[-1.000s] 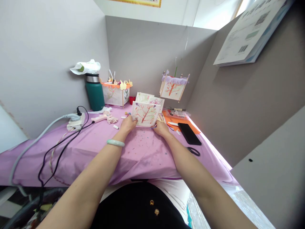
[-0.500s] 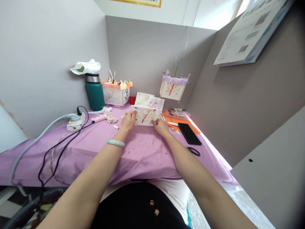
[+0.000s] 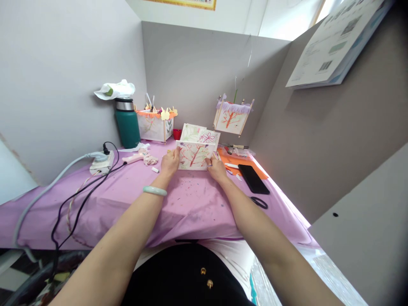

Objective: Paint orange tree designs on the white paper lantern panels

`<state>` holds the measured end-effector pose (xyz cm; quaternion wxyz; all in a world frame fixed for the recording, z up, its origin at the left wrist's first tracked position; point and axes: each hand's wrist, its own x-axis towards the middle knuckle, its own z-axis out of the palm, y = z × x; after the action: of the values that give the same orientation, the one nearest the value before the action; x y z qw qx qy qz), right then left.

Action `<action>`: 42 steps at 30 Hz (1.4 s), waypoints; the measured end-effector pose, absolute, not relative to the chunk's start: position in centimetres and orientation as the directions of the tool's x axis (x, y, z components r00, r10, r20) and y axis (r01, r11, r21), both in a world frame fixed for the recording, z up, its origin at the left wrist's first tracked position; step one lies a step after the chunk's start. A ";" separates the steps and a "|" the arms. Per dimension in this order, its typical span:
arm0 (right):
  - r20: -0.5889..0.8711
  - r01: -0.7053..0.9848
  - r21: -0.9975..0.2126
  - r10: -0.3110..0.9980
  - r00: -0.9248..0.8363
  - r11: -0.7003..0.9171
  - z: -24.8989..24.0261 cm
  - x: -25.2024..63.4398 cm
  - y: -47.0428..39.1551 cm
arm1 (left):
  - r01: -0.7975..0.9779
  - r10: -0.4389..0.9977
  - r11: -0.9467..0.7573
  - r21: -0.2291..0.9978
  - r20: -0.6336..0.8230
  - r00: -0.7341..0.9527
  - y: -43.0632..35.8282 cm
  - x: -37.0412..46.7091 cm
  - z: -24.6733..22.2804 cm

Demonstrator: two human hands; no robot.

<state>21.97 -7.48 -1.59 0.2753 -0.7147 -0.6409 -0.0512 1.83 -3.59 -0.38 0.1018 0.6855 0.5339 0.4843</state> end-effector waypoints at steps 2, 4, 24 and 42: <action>0.428 0.945 -0.327 0.888 0.171 -0.024 -1.6 22.0 -7.5 | 0.633 0.832 -0.408 0.658 0.554 -0.039 -3.6 1.8 -0.4; 0.429 0.943 -0.330 0.886 0.177 -0.029 -1.7 21.9 -7.4 | 0.630 0.825 -0.418 0.655 0.564 -0.039 -3.7 1.8 -0.3; 0.727 0.906 -0.397 0.653 0.212 0.148 -0.2 21.1 -9.2 | 0.575 0.707 -0.503 0.645 0.690 -0.156 -5.5 1.9 1.0; 0.695 0.855 -0.444 0.705 0.141 0.267 0.3 20.9 -10.0 | 0.449 0.722 -0.524 0.724 0.657 -0.217 -6.0 1.9 1.5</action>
<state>20.87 -10.01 0.30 0.4590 -0.6000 -0.6501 -0.0820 1.87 -5.96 1.47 0.1102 0.6160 0.4752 0.6186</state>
